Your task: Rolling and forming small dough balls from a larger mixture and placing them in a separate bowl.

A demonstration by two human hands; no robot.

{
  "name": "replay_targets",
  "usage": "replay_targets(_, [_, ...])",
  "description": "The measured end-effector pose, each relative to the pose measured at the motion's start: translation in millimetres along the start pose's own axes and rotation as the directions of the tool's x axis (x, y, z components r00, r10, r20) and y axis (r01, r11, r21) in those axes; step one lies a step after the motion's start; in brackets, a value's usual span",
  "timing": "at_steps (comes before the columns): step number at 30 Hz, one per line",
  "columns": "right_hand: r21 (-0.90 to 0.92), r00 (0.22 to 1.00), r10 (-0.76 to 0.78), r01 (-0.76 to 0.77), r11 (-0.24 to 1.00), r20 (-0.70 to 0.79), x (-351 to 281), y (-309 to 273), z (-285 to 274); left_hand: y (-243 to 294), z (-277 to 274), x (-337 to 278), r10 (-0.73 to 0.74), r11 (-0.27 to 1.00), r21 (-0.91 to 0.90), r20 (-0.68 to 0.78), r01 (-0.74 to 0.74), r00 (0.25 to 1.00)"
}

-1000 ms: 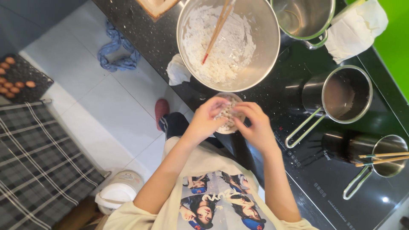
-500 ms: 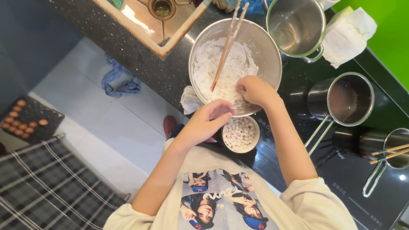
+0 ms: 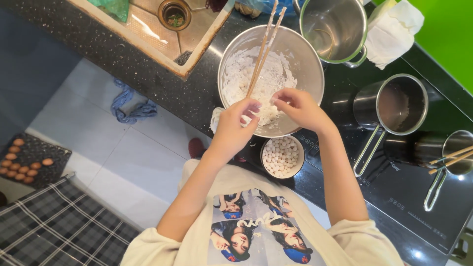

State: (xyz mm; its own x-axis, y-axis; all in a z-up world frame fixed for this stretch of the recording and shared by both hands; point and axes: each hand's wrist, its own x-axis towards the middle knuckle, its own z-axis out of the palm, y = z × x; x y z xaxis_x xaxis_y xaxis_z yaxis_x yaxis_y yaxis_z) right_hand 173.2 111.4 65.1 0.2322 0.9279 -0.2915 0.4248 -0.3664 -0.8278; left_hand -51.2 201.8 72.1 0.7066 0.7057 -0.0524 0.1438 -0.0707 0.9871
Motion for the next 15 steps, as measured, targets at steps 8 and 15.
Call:
replay_targets(8, [0.577,0.998,0.041,-0.005,0.817,-0.05,-24,8,12,-6,29,19,0.184,0.982,-0.055,0.009,-0.183,0.983])
replay_targets(15, [0.613,0.988,0.003,0.092,0.785,-0.153,-30,9,14,-2,31,22,0.375,0.922,0.145,-0.114,-0.358,0.92])
